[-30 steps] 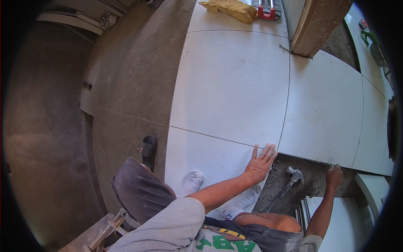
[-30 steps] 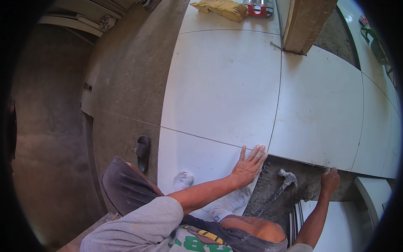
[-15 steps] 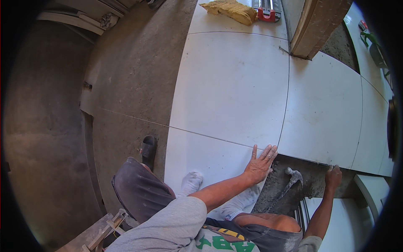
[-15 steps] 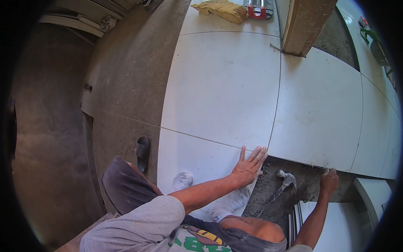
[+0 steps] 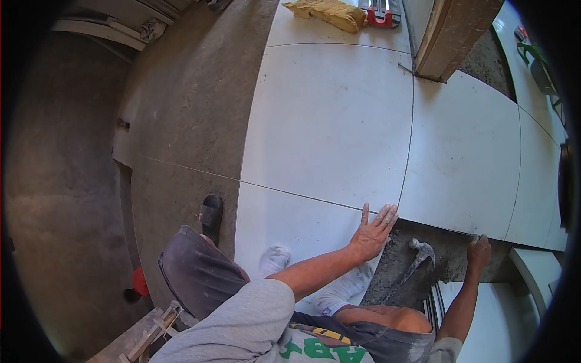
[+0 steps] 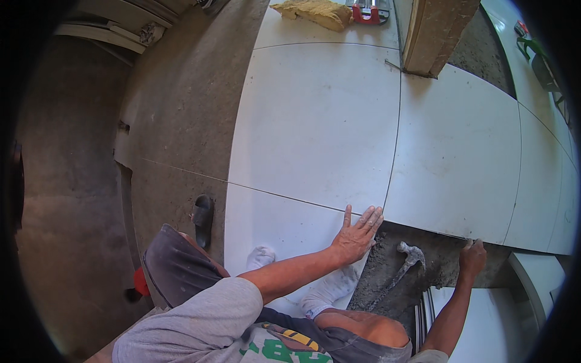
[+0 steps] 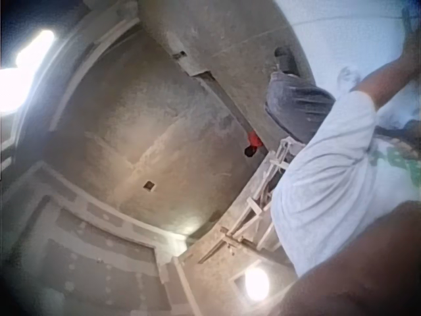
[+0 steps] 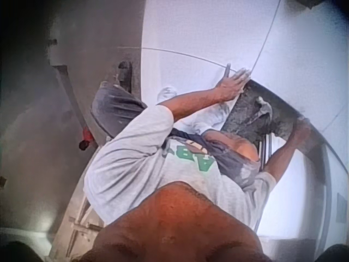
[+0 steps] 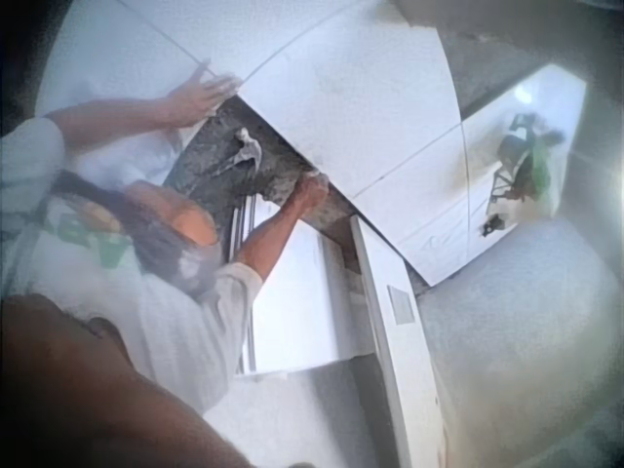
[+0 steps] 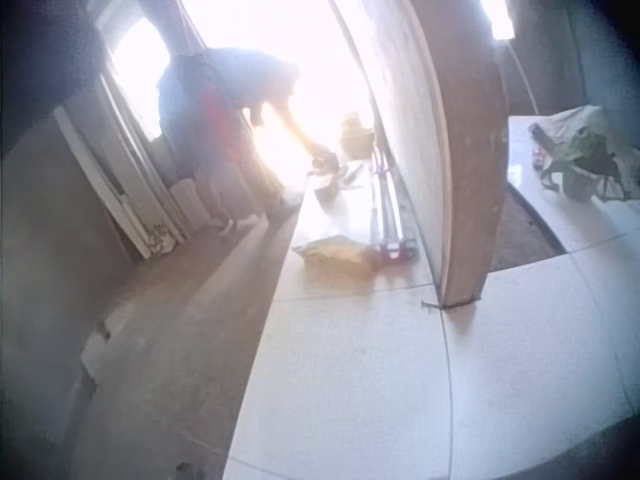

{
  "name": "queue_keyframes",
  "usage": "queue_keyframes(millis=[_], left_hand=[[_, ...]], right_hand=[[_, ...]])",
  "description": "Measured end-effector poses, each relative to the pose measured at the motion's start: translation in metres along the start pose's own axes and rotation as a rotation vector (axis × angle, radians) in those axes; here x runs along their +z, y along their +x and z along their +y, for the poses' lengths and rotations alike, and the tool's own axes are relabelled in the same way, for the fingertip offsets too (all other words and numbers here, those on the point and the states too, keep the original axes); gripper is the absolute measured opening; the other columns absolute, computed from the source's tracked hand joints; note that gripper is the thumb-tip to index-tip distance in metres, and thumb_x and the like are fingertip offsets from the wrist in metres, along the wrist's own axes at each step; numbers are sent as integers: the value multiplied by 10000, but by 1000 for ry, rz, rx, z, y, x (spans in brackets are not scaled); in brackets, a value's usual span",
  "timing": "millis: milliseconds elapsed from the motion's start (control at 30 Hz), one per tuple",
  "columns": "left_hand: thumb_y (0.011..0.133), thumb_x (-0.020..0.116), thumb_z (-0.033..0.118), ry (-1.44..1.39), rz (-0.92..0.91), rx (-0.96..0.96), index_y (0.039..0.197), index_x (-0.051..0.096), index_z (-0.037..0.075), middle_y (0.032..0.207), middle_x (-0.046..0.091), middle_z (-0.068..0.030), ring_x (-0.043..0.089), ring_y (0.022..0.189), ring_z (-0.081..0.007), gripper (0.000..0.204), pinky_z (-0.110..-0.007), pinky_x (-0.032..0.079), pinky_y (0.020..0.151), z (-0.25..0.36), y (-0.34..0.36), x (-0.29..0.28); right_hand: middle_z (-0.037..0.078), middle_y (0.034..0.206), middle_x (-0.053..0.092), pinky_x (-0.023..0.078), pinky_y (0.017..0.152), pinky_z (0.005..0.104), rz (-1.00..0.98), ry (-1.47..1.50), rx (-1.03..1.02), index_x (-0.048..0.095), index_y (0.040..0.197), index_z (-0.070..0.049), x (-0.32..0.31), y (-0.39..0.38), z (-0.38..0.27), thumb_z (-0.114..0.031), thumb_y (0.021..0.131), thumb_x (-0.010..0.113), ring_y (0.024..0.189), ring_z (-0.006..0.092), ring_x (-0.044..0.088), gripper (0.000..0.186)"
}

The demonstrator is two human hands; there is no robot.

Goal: The person aligns and sets floor tiles along a guide string by hand and using a hammer, then stands up.

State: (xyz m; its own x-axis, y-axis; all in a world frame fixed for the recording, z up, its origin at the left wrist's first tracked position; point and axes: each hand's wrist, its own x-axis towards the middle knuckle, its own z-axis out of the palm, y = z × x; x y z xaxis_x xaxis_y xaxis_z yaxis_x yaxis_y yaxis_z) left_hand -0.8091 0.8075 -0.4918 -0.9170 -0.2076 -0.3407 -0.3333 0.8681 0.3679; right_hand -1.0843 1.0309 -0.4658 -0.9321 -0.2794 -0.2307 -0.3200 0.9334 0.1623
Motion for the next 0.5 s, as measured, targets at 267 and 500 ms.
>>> queue_keyframes(millis=[267,500], left_hand=[[905,474,275,-9,26,-8,1440,228,26,1536,124,-118,93,1429,-242,639,-703,50,1035,1,-2,1],[873,506,256,69,-16,-35,1424,254,-2,1532,123,-149,84,1428,-282,658,-713,41,1028,11,4,2]], right_hand=[[238,848,645,492,672,501,42,4,-12,620,915,-1,9,2,3,-264,859,584,796,423,620,271],[238,794,641,488,652,525,106,18,-33,603,853,-28,16,2,11,-263,845,597,751,440,617,236]])
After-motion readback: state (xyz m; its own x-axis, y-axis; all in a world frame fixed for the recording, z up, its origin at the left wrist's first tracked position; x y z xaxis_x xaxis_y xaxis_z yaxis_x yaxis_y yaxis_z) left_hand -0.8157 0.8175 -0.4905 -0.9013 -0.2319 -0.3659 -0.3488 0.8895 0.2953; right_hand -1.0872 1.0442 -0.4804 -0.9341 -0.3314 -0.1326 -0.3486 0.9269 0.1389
